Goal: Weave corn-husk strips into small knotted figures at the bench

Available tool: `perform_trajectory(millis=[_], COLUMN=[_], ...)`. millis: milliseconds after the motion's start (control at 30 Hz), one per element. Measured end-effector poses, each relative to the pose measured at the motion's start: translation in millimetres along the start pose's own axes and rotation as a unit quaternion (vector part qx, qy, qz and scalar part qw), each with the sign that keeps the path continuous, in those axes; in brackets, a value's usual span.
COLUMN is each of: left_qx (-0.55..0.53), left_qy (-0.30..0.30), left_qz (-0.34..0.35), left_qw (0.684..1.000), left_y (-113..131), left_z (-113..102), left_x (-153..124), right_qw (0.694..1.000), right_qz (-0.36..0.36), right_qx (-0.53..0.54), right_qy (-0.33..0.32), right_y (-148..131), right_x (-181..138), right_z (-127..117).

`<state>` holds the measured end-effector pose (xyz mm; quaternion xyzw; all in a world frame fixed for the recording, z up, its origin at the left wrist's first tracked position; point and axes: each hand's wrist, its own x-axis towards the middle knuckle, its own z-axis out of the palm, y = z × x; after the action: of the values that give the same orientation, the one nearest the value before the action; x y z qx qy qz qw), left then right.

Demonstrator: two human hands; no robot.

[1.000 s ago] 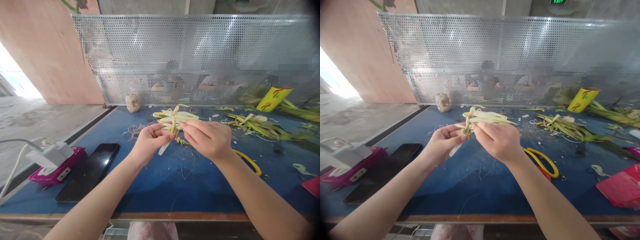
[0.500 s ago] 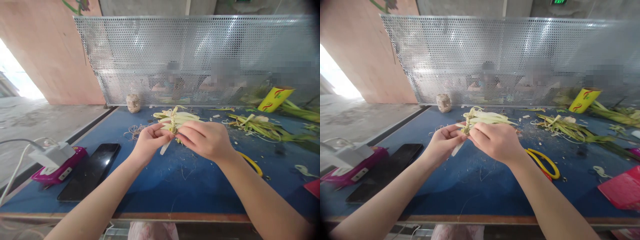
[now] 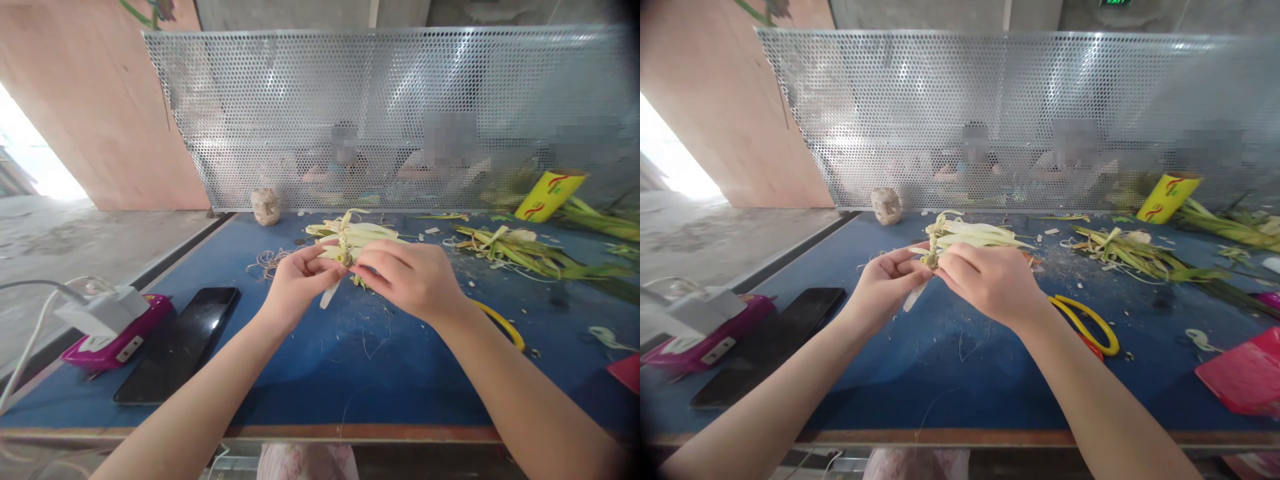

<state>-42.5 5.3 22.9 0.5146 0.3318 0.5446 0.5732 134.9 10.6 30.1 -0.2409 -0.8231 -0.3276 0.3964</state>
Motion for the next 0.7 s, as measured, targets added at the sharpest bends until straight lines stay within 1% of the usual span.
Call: perform_trajectory(millis=[167,233,333,433,567,700], left_qx=[-0.032,-0.048,-0.049,-0.03,-0.006,0.021], left_qy=[-0.005,-0.01,-0.014,-0.005,0.01,0.018], left_qz=[0.0,0.007,0.022,0.037,0.05,0.053], left_qw=[0.999,0.999,0.998,0.999,0.999,0.998], left_y=[-0.5,-0.3,-0.2,-1.2,-2.1,-0.3], left_z=[-0.1,-0.4,-1.1,-2.0,-1.2,2.2], left_x=[0.3,0.6,0.8,0.8,-0.3,-3.5], right_qw=[0.998,0.993,0.979,0.968,0.964,0.97], right_qz=[0.03,0.067,0.141,0.182,0.194,0.188], right_qx=[0.054,0.093,0.145,0.174,0.178,0.148], right_qy=[0.006,0.016,0.021,0.019,0.026,0.029], right_y=[-0.4,-2.5,-8.1,-13.2,-14.1,-13.2], right_x=[-0.3,0.3,2.2,4.1,4.7,3.6], right_z=[1.2,3.1,6.8,9.0,8.2,8.1])
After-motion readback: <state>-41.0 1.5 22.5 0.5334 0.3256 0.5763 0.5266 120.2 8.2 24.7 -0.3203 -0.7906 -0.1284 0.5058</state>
